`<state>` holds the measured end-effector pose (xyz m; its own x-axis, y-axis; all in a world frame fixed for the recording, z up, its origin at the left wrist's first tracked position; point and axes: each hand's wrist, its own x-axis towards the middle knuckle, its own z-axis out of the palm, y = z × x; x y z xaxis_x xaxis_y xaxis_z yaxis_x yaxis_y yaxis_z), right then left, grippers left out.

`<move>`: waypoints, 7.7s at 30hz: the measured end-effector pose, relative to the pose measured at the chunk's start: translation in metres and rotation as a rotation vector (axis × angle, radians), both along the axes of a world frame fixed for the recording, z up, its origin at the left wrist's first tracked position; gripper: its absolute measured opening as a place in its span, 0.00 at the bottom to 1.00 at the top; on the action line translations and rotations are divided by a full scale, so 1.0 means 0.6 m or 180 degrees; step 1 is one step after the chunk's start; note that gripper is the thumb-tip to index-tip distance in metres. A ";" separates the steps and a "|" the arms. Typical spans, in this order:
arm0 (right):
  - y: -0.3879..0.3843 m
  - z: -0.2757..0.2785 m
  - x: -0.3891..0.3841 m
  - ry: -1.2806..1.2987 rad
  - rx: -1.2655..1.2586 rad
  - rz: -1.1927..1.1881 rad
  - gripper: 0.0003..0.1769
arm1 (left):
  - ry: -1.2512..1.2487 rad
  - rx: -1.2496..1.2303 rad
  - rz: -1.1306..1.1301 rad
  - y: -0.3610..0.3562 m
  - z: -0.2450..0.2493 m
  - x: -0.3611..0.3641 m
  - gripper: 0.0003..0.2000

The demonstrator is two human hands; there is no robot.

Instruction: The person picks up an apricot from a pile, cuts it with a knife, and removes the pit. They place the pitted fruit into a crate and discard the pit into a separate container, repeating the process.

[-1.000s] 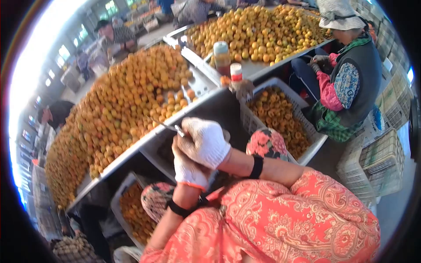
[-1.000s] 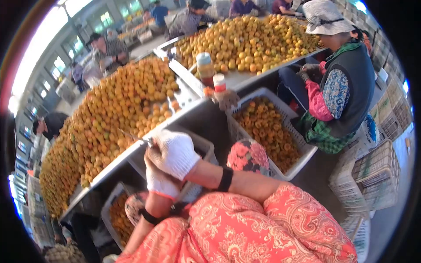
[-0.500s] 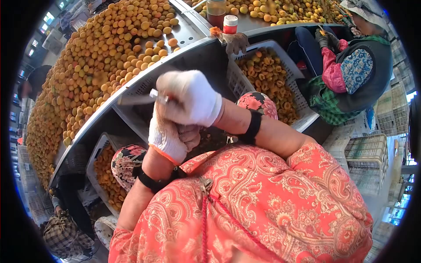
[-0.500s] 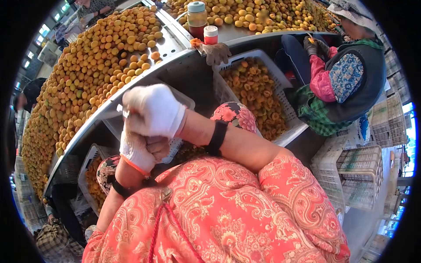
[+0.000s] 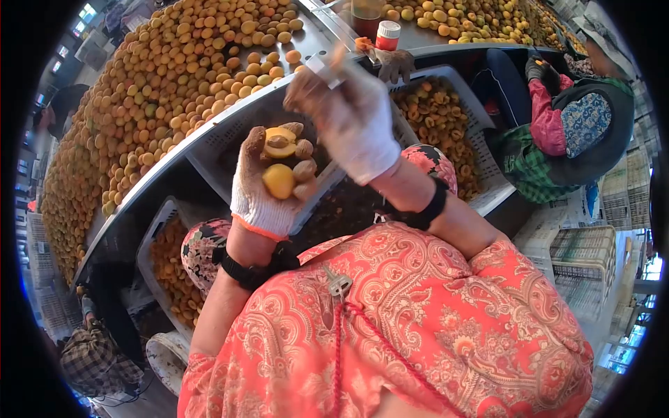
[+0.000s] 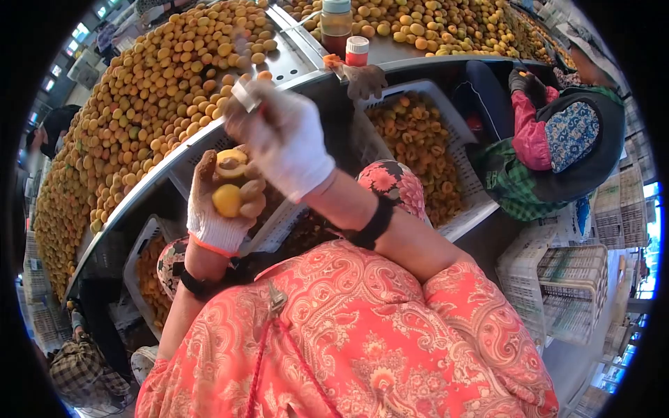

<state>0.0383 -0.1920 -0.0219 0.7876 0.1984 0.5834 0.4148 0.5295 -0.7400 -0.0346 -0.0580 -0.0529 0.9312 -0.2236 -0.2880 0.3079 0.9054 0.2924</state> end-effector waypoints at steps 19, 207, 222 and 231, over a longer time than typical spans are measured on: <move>-0.023 0.020 -0.048 0.0977 0.0587 0.0953 0.24 | -0.0375 0.1165 -0.0233 -0.046 -0.008 -0.053 0.18; 0.028 -0.009 -0.052 -0.0715 -0.2417 -0.0418 0.11 | -0.1110 0.2784 0.1786 0.030 0.115 -0.001 0.16; 0.040 -0.013 -0.061 -0.1147 -0.3284 -0.0928 0.11 | -0.0855 0.2226 0.1986 0.038 0.078 0.021 0.12; 0.046 -0.031 -0.053 -0.1103 -0.3090 -0.1054 0.15 | -0.0892 0.2739 0.1705 0.016 0.058 0.015 0.11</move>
